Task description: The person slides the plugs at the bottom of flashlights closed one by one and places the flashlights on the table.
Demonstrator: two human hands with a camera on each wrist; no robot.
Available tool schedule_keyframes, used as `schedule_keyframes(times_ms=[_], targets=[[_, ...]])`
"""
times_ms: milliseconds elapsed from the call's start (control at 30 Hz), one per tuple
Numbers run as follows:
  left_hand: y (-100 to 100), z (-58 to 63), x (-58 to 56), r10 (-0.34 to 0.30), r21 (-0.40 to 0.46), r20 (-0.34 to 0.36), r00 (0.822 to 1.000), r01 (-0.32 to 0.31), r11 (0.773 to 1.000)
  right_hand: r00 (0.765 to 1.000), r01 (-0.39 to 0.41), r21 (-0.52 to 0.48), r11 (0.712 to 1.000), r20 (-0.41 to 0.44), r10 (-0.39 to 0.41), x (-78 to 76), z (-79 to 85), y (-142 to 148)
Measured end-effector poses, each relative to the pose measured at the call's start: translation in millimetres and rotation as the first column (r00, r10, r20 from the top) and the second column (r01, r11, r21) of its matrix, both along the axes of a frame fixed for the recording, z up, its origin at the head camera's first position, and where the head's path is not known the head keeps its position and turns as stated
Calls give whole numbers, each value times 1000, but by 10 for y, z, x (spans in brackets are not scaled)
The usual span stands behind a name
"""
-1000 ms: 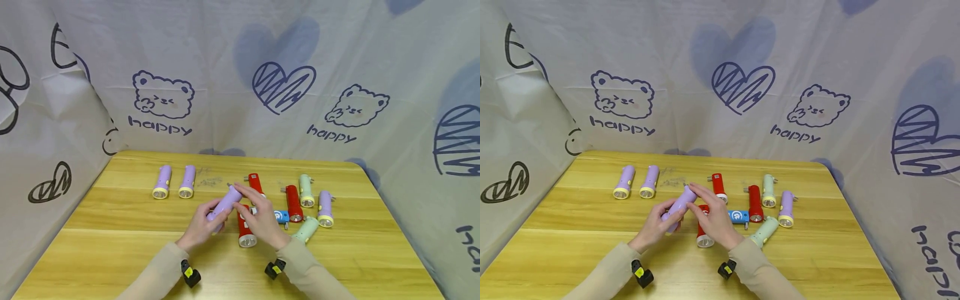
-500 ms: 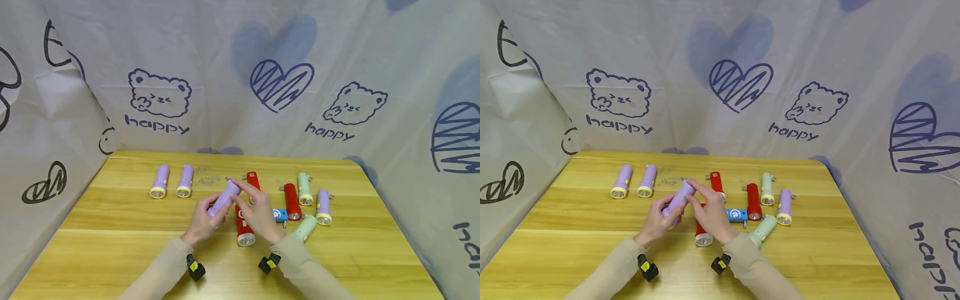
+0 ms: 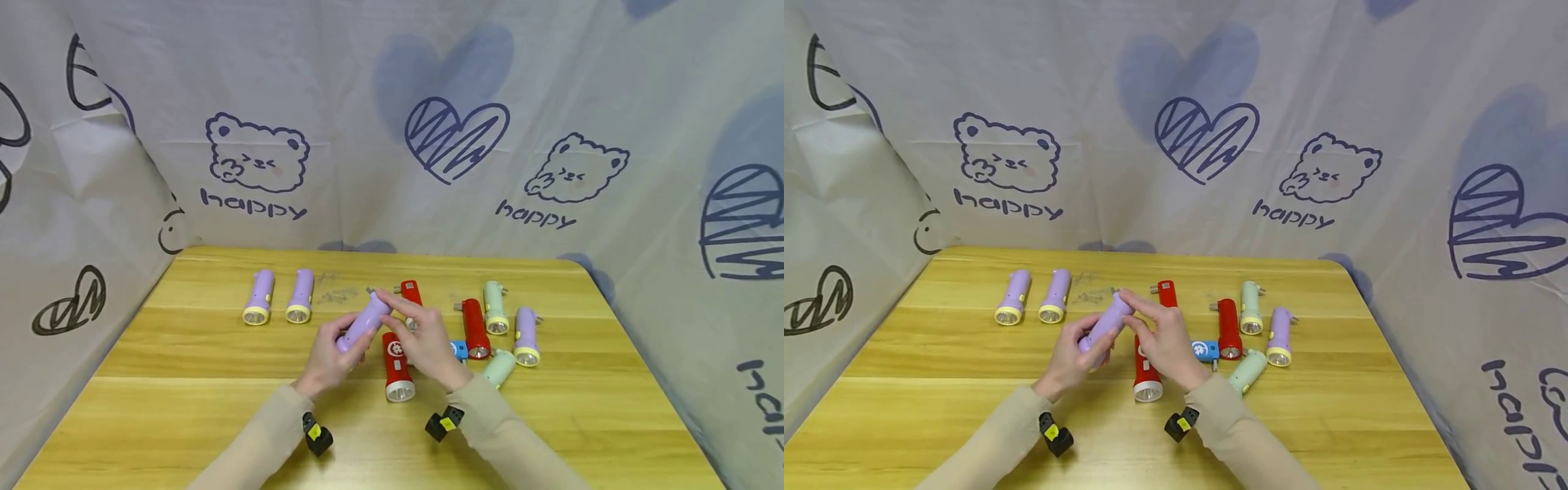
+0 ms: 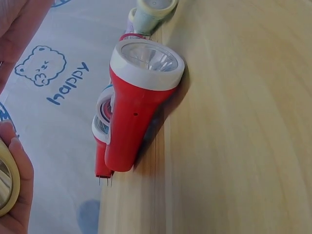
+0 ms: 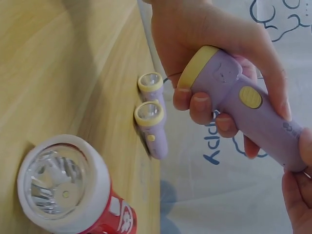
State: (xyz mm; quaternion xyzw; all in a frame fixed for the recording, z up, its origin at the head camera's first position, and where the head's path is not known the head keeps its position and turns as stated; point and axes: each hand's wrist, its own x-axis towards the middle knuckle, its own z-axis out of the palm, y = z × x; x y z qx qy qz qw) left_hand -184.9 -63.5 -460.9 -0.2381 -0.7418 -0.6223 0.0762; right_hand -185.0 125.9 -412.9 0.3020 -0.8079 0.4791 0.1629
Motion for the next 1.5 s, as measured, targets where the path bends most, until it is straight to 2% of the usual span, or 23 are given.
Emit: schedule_keyframes(times_ms=[267,567,900,1133,1500], targets=[[18,20,-22,36,-16,-10,999,-36,999,999,33,-20,999,23,-33,-15,43,-35],[41,46,-28,53,-14,-21,998,-53,999,999,50,-55,997,-1,-50,-45,75,-47],[51,49,-19,79,-54,-53,995,-82,995,994,74,-101,992,90,-65,-28,76,-27],[81,49,-33,91,-52,-74,993,-95,994,989,102,-121,987,115,-88,-37,82,-17],[110,62,-18,97,-54,-61,993,-100,993,989,135,-188,973,90,-120,-43,74,-6]])
